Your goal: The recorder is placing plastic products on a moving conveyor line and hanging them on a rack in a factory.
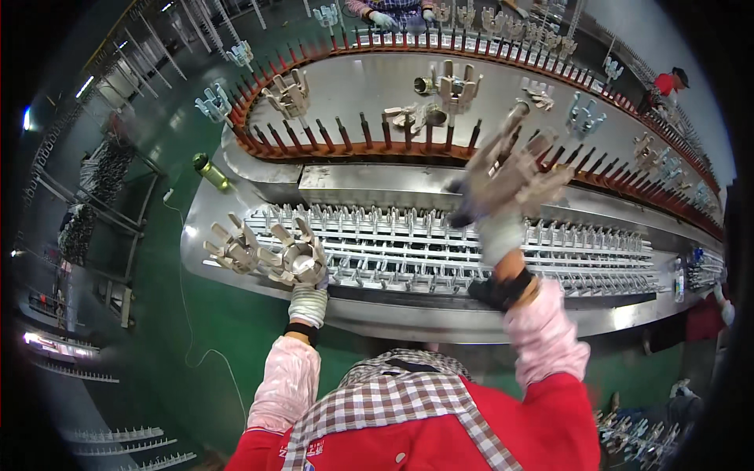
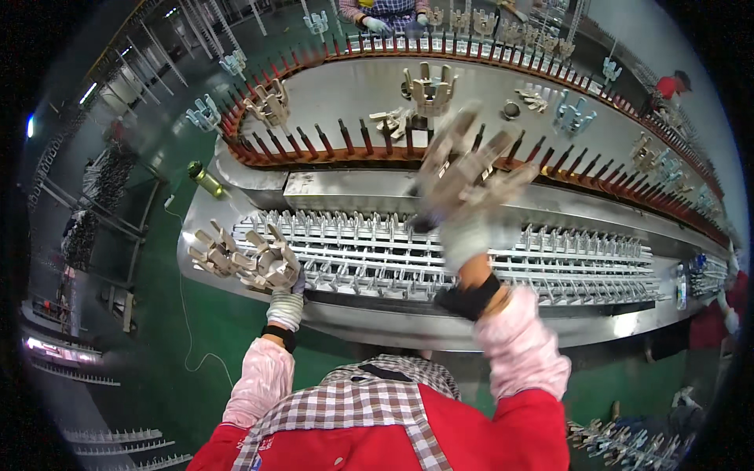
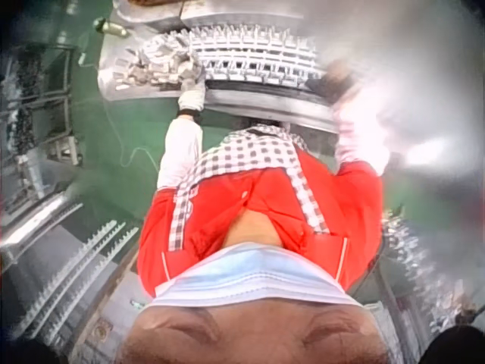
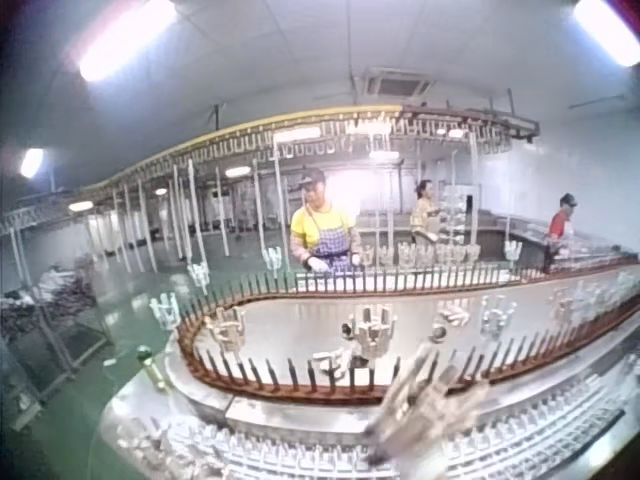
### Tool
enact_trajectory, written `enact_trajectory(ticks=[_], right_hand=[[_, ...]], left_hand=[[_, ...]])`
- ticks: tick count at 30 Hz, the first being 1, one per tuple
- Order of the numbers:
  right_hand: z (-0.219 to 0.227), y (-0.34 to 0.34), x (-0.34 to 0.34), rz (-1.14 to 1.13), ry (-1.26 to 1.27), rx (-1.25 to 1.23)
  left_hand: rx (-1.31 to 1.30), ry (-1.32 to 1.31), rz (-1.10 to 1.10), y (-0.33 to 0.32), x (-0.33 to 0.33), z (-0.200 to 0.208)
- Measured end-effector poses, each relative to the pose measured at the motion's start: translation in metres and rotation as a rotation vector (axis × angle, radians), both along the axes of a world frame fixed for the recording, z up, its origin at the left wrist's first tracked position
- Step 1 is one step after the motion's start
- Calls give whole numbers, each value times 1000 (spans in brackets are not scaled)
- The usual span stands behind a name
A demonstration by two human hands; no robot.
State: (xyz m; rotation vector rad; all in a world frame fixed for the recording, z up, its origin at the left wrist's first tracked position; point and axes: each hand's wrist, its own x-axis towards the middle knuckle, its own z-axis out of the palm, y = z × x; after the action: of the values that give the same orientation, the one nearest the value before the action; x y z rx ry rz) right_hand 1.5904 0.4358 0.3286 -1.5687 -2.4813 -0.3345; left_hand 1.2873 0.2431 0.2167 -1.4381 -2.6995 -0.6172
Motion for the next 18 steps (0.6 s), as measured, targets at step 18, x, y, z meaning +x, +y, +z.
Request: enact_trajectory(ticks=[18], right_hand=[[-126,-132,-133,-6,846,-591]], left_hand=[[65,-94,-253,-1,-53,-47]])
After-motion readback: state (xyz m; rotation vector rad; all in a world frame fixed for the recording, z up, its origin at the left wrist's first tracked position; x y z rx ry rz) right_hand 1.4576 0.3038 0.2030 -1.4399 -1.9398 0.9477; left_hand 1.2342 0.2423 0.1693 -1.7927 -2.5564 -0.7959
